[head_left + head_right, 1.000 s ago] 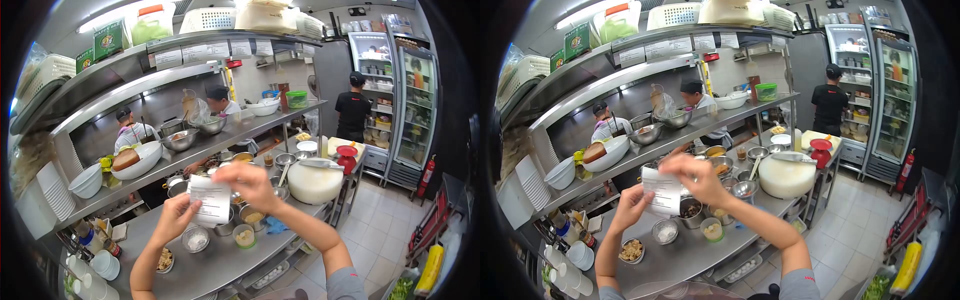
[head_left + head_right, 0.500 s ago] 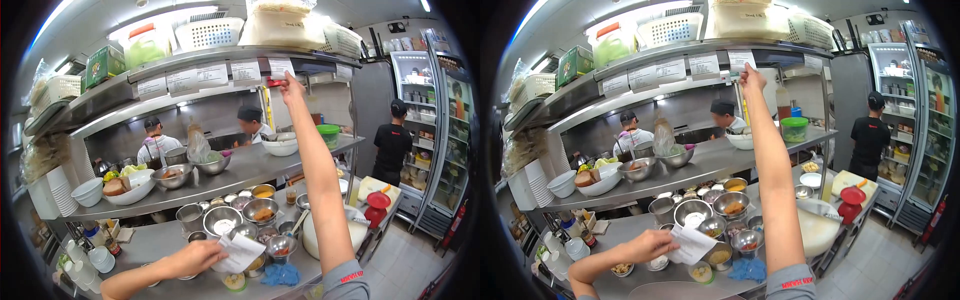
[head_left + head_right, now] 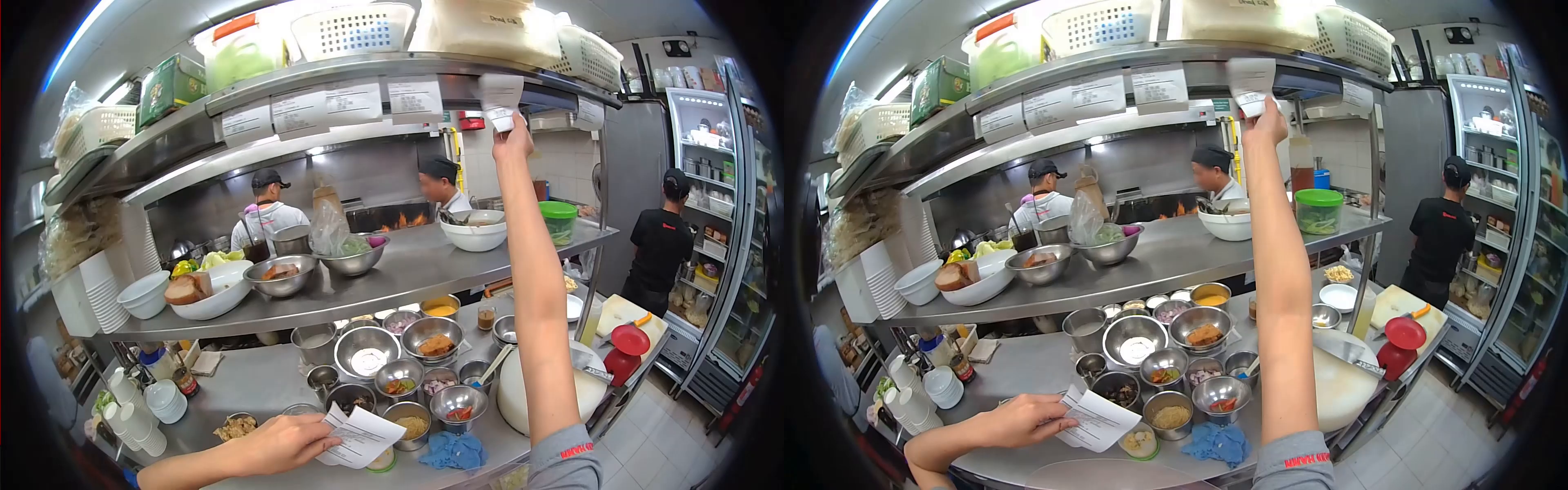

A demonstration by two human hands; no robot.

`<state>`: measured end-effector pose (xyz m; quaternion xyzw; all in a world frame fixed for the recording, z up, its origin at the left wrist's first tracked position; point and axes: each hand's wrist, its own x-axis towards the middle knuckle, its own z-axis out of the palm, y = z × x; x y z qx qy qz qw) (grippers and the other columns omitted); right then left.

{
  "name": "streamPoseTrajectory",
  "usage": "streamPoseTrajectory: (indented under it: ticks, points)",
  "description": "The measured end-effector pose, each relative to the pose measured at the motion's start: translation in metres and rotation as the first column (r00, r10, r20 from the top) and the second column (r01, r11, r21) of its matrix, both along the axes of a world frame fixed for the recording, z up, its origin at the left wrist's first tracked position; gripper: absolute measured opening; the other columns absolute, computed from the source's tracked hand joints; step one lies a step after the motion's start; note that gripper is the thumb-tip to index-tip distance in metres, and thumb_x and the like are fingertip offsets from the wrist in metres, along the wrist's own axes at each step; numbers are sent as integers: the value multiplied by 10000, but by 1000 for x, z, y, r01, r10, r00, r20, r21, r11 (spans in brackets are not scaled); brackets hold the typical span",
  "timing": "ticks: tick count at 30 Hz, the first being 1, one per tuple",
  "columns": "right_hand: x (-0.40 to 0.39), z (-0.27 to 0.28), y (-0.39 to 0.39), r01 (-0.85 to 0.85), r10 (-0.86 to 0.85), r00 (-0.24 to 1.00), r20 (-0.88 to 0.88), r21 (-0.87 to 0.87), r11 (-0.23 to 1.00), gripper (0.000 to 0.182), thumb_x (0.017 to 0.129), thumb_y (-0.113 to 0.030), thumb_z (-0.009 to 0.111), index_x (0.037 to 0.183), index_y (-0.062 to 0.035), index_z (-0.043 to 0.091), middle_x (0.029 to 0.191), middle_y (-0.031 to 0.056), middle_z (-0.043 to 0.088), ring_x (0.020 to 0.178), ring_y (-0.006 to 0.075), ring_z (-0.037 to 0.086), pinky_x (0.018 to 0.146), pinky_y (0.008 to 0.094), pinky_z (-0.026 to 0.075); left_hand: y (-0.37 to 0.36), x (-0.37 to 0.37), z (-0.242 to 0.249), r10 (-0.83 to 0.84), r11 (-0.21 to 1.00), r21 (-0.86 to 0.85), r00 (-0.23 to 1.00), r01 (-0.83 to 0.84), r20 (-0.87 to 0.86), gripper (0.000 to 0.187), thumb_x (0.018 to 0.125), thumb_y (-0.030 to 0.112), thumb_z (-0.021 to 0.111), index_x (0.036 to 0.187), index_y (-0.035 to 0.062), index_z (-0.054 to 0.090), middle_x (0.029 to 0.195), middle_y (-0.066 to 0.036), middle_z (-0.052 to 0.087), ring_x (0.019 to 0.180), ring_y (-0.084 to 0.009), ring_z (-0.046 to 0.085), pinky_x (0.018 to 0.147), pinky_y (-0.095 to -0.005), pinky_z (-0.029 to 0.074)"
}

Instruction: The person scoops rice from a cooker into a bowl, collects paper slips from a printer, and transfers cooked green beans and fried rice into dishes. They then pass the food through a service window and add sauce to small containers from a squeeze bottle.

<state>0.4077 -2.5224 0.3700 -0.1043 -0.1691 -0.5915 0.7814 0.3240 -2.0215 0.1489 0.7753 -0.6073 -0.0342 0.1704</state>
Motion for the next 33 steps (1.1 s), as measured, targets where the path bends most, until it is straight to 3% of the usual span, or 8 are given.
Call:
streamPoseTrajectory:
  ticks: [4, 7, 11, 18, 23, 25, 28, 33]
  points:
    - [-21, -1, 34, 330, -320, 942, -98, 108, 938, 359, 701, 93, 496, 1022, -58, 443, 860, 83, 527, 797, 211, 596, 586, 335, 519, 10, 0, 0, -24, 1000, -17, 999, 24, 21, 181, 872, 187, 540, 859, 7, 560, 824, -139, 566, 702, -343, 575, 598, -406, 485]
    - [-36, -13, 16, 493, -520, 843, -136, -186, 850, 357, 715, 104, 472, 1038, -48, 491, 896, 113, 543, 844, 224, 599, 623, 339, 534, 27, 2, -3, 24, 1000, -5, 999, -24, 24, 162, 861, 157, 564, 845, -4, 582, 827, -139, 579, 698, -328, 582, 601, -383, 482]
    - [-47, -8, -16, 232, -333, 906, -261, -353, 906, 316, 798, 100, 406, 1052, 8, 570, 1047, 186, 560, 893, 253, 600, 723, 365, 533, 42, -4, 1, 61, 997, -52, 998, -59, 27, 130, 839, 119, 594, 830, -10, 595, 835, -142, 590, 689, -318, 587, 594, -363, 483]
    - [-38, 36, -15, 366, -519, 799, -302, -440, 820, 324, 764, 78, 504, 1076, 16, 569, 992, 150, 572, 821, 230, 580, 759, 318, 457, 40, 2, 3, 14, 985, -172, 1000, -11, 19, 130, 834, 133, 588, 800, 10, 562, 778, -130, 541, 644, -334, 551, 558, -398, 463]
    - [-3, 26, 26, 682, -795, 582, -170, -431, 591, 332, 729, 7, 628, 1056, -52, 617, 895, 38, 597, 901, 165, 523, 790, 311, 417, 27, 16, 34, 96, 947, -309, 995, -87, 13, 125, 831, 96, 556, 831, -29, 543, 749, -139, 527, 625, -269, 527, 569, -337, 429]
    - [2, 1, 67, 418, -610, 790, -54, -680, 602, 288, 736, -25, 645, 1020, -76, 644, 890, 25, 614, 947, 154, 505, 811, 331, 407, 18, 31, 41, 49, 889, -452, 997, -71, -62, 125, 824, 77, 530, 843, -45, 551, 758, -128, 548, 633, -194, 515, 593, -304, 428]
    - [5, 10, 108, -6, -383, 879, -283, -810, 586, 224, 752, -73, 655, 975, -100, 664, 929, 13, 631, 963, 140, 503, 837, 343, 389, 3, 50, 48, 11, 826, -555, 986, -103, -167, 163, 833, 91, 530, 836, -69, 560, 750, -100, 578, 682, -107, 496, 620, -289, 431]
    - [-19, 1, 103, -6, -471, 771, -428, -745, 667, 212, 807, -34, 591, 1016, -33, 629, 1015, 40, 615, 913, 165, 558, 824, 354, 438, 10, 73, 46, 64, 806, -568, 979, -167, -196, 175, 838, 106, 548, 850, -65, 583, 730, -87, 585, 678, -100, 503, 623, -279, 432]
